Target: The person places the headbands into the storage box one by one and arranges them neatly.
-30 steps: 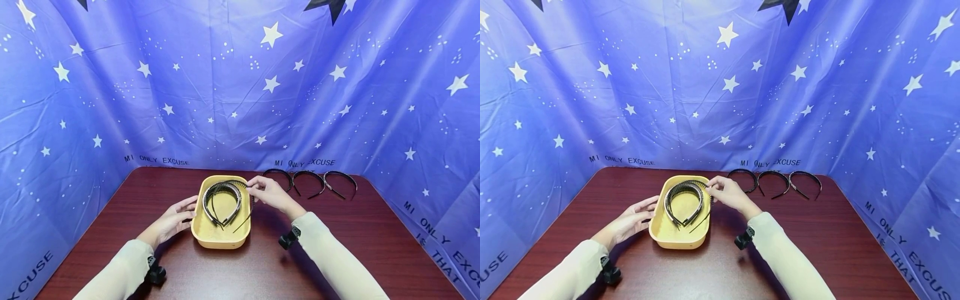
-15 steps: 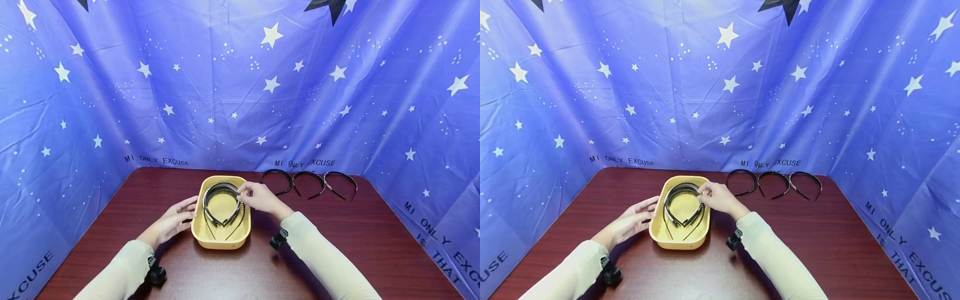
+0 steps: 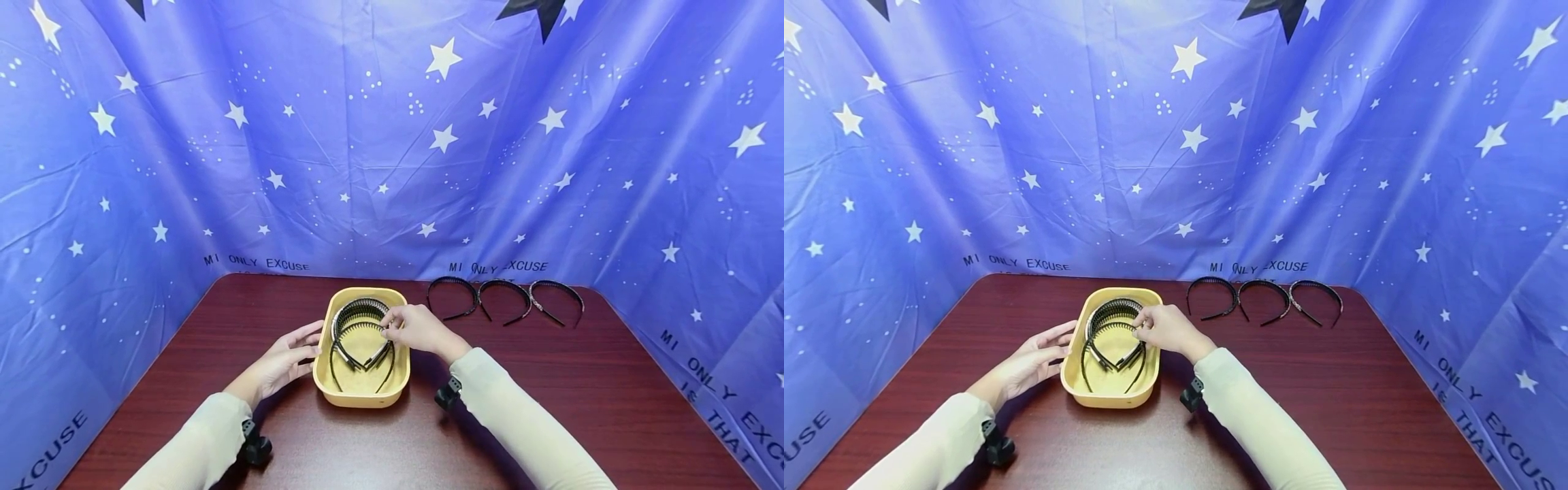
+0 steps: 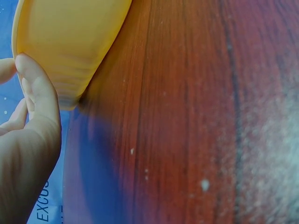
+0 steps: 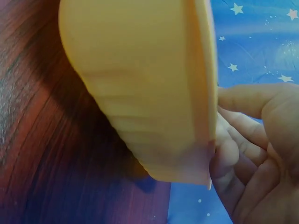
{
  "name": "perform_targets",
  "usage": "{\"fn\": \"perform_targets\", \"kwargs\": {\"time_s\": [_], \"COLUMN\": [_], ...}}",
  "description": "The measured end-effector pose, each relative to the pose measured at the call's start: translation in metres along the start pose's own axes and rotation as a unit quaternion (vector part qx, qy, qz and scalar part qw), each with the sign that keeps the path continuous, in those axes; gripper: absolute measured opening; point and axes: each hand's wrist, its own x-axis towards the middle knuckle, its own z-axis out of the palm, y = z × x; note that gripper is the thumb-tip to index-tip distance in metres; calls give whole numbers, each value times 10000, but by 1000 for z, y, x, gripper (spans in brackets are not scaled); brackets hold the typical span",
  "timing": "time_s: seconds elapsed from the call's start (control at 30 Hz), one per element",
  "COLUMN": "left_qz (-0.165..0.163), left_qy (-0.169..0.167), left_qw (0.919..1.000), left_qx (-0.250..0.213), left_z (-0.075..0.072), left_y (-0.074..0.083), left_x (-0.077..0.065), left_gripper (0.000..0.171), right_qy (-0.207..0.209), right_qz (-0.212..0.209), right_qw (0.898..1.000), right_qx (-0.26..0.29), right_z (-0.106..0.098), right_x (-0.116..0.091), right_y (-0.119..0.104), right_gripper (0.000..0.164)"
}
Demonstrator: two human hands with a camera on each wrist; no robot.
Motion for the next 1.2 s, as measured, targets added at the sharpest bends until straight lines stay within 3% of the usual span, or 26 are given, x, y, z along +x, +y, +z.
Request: {"fn": "perform_targets", "kwargs": {"time_s": [0.37,0.73,0.93,1.2], "left_qz": [-38,-12,-22,-39], "left_qy": [61,-24,6,31], "left_qw": [10000,10000,10000,10000], "left_qx": [-23,11,3,-11], "left_z": [0,0,0,0], "left_y": [1,0,0,2], "left_x": [0,0,1,0], "left_gripper": [70,69,69,70], "right_qy": [-52,187,440,604], "right_qz": [249,69,-30,347], "right_qw": [9994,9985,9976,9954], "right_qx": [254,505,536,652], "right_z": [1,-2,-11,-31], "right_x": [1,-3,-5,-8], "right_y": [3,6,14,30], "right_gripper": [18,14,15,15]}}
